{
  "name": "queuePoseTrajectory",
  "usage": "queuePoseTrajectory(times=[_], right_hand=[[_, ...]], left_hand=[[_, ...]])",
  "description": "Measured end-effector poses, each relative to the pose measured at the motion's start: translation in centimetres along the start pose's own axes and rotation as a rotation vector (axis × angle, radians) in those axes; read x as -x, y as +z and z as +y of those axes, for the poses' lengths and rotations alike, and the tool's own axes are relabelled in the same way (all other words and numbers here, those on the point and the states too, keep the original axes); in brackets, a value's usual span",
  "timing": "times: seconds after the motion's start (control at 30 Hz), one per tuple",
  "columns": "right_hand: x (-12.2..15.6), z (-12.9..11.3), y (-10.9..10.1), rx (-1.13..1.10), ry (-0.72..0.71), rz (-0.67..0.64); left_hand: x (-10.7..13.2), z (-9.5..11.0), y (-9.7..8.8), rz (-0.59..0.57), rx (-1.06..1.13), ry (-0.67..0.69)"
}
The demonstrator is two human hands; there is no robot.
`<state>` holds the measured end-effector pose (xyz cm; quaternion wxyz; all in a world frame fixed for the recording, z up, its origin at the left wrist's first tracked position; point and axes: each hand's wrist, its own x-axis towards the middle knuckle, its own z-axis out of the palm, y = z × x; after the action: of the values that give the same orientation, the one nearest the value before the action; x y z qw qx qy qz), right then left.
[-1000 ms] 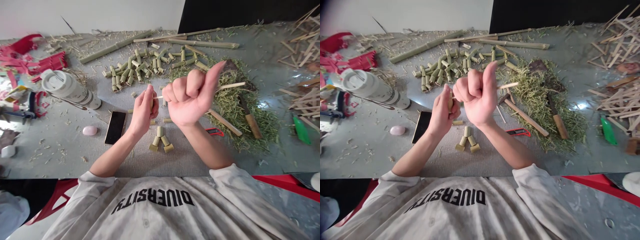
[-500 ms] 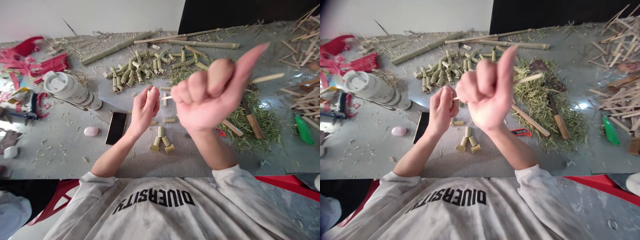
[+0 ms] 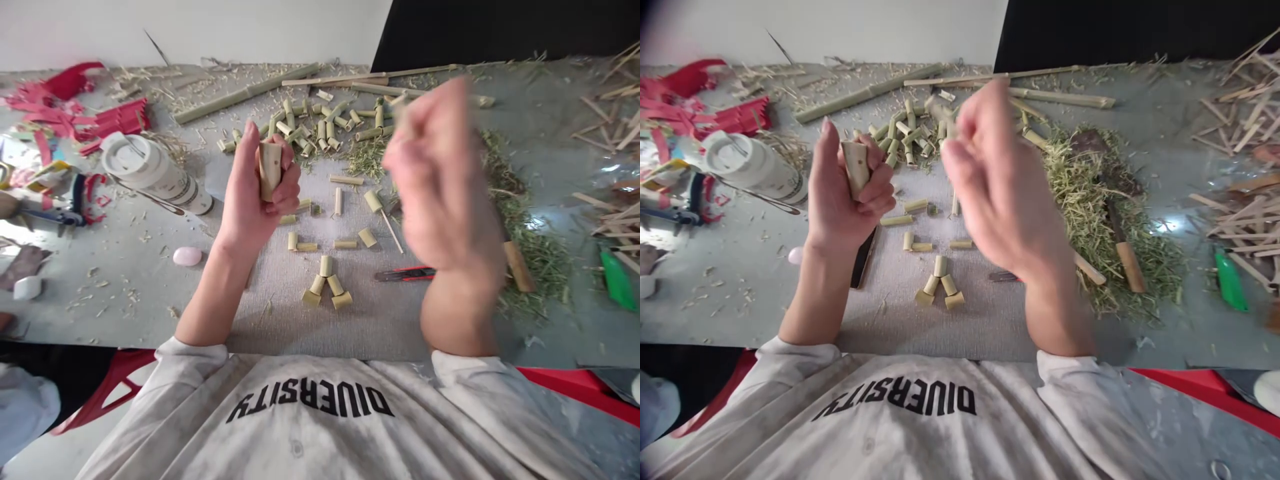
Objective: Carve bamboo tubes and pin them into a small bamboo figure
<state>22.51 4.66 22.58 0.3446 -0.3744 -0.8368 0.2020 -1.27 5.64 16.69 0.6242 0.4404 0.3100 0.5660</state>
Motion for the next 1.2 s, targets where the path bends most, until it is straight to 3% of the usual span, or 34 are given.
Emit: queuePoseTrajectory(times=[0.17,0.27,0.73,1.03,1.2], right_hand=[[0.2,-0.8,2.8,0.22,-0.012,-0.119],[0.3,-1.0,3.7,0.302,-0.044,-0.115],[0.3,-1.3,3.7,0.282,-0.046,-0.097],[0.7,-1.8,4.1,0.317,-0.034,-0.094],[0.9,-1.7,4.4,0.293,-0.024,-0.101]], left_hand=[[1.2,0.6,1.6,0.016,-0.099,0.102],[1.6,0.6,2.2,0.059,-0.132,0.125],[1.9,-0.2,2.2,0.157,-0.387,0.271],[2.5,-0.5,2.4,0.073,-0.549,0.306],[2.5,-1.7,3.0,0.194,-0.75,0.563]])
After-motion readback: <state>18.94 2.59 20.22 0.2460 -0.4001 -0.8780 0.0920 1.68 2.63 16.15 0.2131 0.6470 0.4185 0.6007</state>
